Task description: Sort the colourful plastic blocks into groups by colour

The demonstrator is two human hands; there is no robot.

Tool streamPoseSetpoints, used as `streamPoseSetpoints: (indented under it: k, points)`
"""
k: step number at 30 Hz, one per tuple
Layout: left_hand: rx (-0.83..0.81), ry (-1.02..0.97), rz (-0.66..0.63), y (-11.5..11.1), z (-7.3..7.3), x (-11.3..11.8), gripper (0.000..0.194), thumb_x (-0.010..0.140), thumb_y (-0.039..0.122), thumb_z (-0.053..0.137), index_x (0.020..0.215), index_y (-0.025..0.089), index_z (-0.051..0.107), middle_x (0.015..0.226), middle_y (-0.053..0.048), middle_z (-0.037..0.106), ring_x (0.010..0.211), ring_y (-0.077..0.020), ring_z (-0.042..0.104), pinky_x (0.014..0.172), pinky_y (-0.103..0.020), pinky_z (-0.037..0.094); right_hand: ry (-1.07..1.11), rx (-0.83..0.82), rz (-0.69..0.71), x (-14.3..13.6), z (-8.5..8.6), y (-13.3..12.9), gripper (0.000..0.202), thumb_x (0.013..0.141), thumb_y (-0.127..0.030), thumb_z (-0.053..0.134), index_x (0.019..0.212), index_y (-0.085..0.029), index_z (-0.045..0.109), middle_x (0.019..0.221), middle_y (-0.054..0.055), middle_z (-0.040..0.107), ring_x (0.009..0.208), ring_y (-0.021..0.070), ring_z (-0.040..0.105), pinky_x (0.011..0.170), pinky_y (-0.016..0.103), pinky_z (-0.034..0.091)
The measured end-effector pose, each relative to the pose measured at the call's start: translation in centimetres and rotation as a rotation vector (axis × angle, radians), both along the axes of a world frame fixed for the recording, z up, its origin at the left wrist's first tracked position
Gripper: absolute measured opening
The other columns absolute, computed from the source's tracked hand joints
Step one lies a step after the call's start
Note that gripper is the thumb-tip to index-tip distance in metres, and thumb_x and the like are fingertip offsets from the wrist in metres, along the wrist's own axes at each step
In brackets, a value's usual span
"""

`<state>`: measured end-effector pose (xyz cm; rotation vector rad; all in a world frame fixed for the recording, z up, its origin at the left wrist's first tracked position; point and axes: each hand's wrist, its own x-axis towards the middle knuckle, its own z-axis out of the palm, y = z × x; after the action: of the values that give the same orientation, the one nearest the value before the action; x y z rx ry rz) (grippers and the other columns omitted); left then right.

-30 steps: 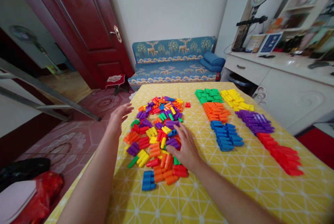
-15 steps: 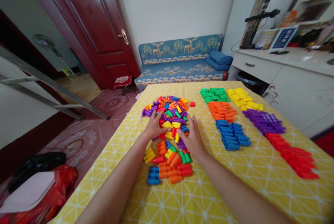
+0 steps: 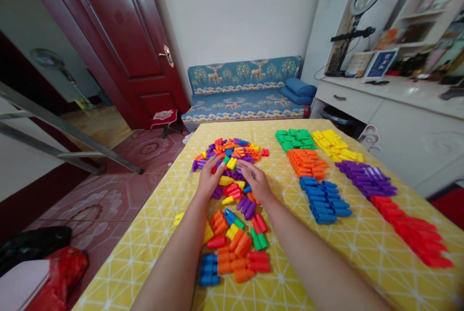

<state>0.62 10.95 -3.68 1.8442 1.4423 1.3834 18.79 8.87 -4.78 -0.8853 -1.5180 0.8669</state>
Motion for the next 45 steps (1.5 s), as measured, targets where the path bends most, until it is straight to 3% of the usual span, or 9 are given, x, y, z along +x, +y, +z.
streamPoseSetpoints:
  k: [3, 7, 10, 14, 18, 23, 26, 31, 45]
  points:
    - [0.009, 0.003, -0.037, -0.1, 0.0, -0.1, 0.037, 0.090, 0.044, 0.053, 0.114, 0.020, 0.070, 0.124, -0.009, 0.066, 0.123, -0.0268, 0.055, 0.109, -0.045, 0.038, 0.071, 0.098, -0.209, 0.8, 0.2, 1.0, 0.036, 0.094, -0.041, 0.042, 0.108, -0.020, 0.069, 0.115, 0.007, 0.069, 0.112, 0.0203, 0.061, 0.102, 0.038, 0.044]
    - [0.001, 0.049, -0.034, -0.1, -0.2, -0.3, 0.038, 0.090, 0.045, 0.053, 0.112, 0.020, 0.071, 0.123, -0.009, 0.066, 0.121, -0.0270, 0.056, 0.108, -0.045, 0.039, -0.242, 0.013, -0.639, 2.9, 0.4, 6.3, 0.035, 0.089, -0.033, 0.045, 0.109, -0.013, 0.067, 0.121, 0.013, 0.064, 0.120, 0.0227, 0.053, 0.108, 0.040, 0.036]
    - [0.008, 0.074, -0.030, 0.1, -0.4, -0.4, 0.038, 0.091, 0.045, 0.053, 0.113, 0.020, 0.070, 0.123, -0.008, 0.066, 0.120, -0.0261, 0.057, 0.107, -0.043, 0.040, -0.449, -0.121, -0.636, 4.4, 0.4, 10.3, 0.046, 0.079, -0.037, 0.061, 0.118, -0.013, 0.064, 0.135, 0.016, 0.055, 0.132, 0.0316, 0.040, 0.112, 0.050, 0.025]
    - [0.022, 0.094, -0.041, 0.3, -0.7, -0.5, 0.037, 0.091, 0.044, 0.053, 0.114, 0.020, 0.069, 0.120, -0.009, 0.068, 0.117, -0.0253, 0.059, 0.105, -0.042, 0.042, -0.696, -0.253, -0.411, 5.1, 0.1, 12.1, 0.054, 0.081, -0.046, 0.061, 0.131, -0.024, 0.057, 0.140, 0.010, 0.052, 0.134, 0.0327, 0.039, 0.112, 0.054, 0.022]
    - [0.031, 0.119, -0.054, 0.5, -0.9, -0.5, 0.035, 0.091, 0.043, 0.053, 0.114, 0.021, 0.069, 0.121, -0.009, 0.067, 0.118, -0.0255, 0.058, 0.106, -0.044, 0.042, -0.707, -0.220, -0.317, 3.9, -0.1, 10.1, 0.051, 0.089, -0.045, 0.051, 0.134, -0.022, 0.054, 0.138, 0.009, 0.054, 0.129, 0.0258, 0.047, 0.111, 0.043, 0.029]
    - [0.026, 0.188, -0.069, 0.6, -1.1, -0.4, 0.036, 0.090, 0.042, 0.055, 0.119, 0.023, 0.067, 0.128, -0.008, 0.063, 0.126, -0.0268, 0.052, 0.110, -0.047, 0.037, -0.430, -0.253, -0.094, 1.7, -0.2, 3.6, 0.066, 0.093, -0.059, 0.034, 0.150, -0.026, 0.029, 0.154, 0.004, 0.033, 0.141, 0.0199, 0.033, 0.114, 0.040, 0.029]
    - [0.027, 0.187, -0.072, 0.6, -1.1, -0.4, 0.037, 0.091, 0.043, 0.055, 0.120, 0.024, 0.066, 0.128, -0.008, 0.063, 0.126, -0.0266, 0.051, 0.111, -0.047, 0.037, -0.269, -0.218, 0.052, 1.5, -0.2, -1.3, 0.071, 0.092, -0.060, 0.040, 0.153, -0.030, 0.019, 0.159, 0.000, 0.021, 0.146, 0.0189, 0.021, 0.118, 0.043, 0.022]
    - [0.046, 0.182, -0.087, 0.6, -1.2, -0.5, 0.035, 0.090, 0.040, 0.056, 0.120, 0.025, 0.066, 0.128, -0.007, 0.063, 0.123, -0.0263, 0.054, 0.109, -0.047, 0.039, -0.455, -0.048, 0.009, 2.2, -0.3, -6.8, 0.072, 0.089, -0.047, 0.053, 0.152, -0.028, 0.024, 0.158, 0.004, 0.023, 0.146, 0.0230, 0.019, 0.118, 0.048, 0.019]
    - [0.058, 0.182, -0.080, 0.7, -1.4, -0.7, 0.034, 0.090, 0.036, 0.055, 0.118, 0.022, 0.067, 0.125, -0.009, 0.065, 0.121, -0.0264, 0.056, 0.107, -0.048, 0.040, -0.494, 0.039, -0.063, 2.1, -0.6, -7.0, 0.064, 0.088, -0.036, 0.056, 0.148, -0.030, 0.035, 0.149, 0.004, 0.041, 0.136, 0.0238, 0.040, 0.112, 0.045, 0.033]
